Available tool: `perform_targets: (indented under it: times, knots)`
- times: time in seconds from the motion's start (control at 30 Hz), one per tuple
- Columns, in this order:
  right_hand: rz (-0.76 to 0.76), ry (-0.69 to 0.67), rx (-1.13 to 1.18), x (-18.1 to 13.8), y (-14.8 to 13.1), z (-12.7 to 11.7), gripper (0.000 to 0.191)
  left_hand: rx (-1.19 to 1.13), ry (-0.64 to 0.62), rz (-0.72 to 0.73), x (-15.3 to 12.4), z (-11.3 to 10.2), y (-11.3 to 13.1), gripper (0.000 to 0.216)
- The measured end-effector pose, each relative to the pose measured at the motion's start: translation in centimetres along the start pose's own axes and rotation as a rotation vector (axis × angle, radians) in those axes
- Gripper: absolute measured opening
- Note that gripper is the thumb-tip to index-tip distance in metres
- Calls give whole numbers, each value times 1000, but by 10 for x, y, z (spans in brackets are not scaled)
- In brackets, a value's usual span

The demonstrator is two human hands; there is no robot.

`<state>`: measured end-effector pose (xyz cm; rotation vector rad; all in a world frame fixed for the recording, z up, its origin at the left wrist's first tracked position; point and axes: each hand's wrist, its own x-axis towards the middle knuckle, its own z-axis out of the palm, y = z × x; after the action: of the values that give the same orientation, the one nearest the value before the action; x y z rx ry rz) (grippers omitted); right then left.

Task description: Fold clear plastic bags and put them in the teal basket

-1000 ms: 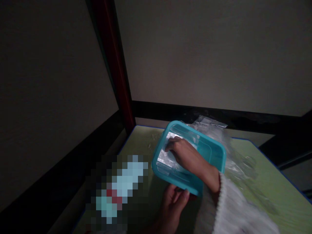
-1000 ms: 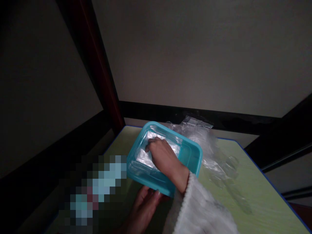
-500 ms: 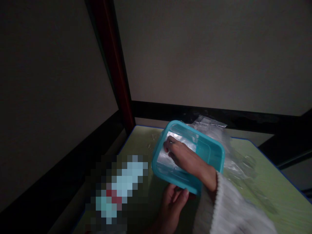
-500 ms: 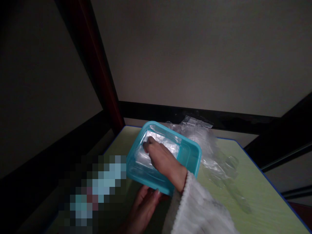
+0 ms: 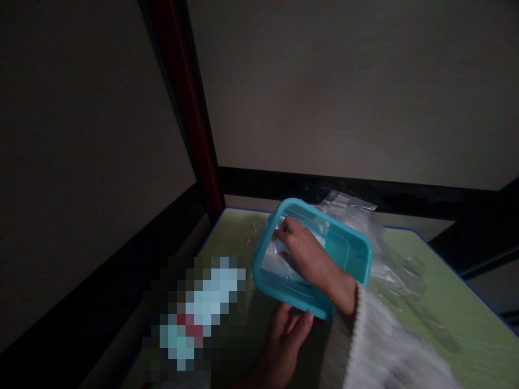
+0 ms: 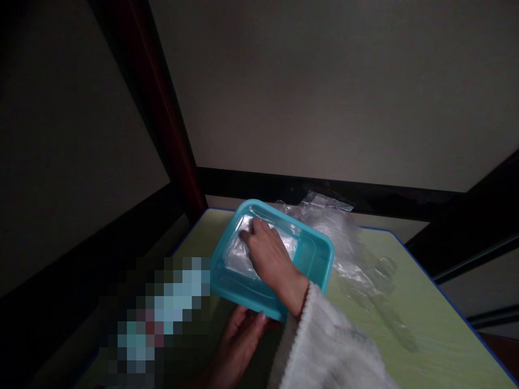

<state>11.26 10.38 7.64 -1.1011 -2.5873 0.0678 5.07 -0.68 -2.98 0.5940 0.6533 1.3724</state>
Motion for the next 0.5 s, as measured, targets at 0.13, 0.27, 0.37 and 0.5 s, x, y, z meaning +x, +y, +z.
perform_targets:
  times: [0.13, 0.27, 0.37, 0.5]
  knots:
    - [4, -47, 30, -3, 2, 3, 34, 14, 1, 13, 0, -1, 1, 33]
    - [6, -73, 54, -6, 4, 10, 42, 0, 0, 4, 1, 2, 6, 35]
    - [2, -81, 64, -8, 4, 13, 46, 5, 17, -26, 1, 5, 11, 38]
    - [11, -115, 58, -9, 0, 10, 53, 17, 37, -33, 0, 7, 16, 40]
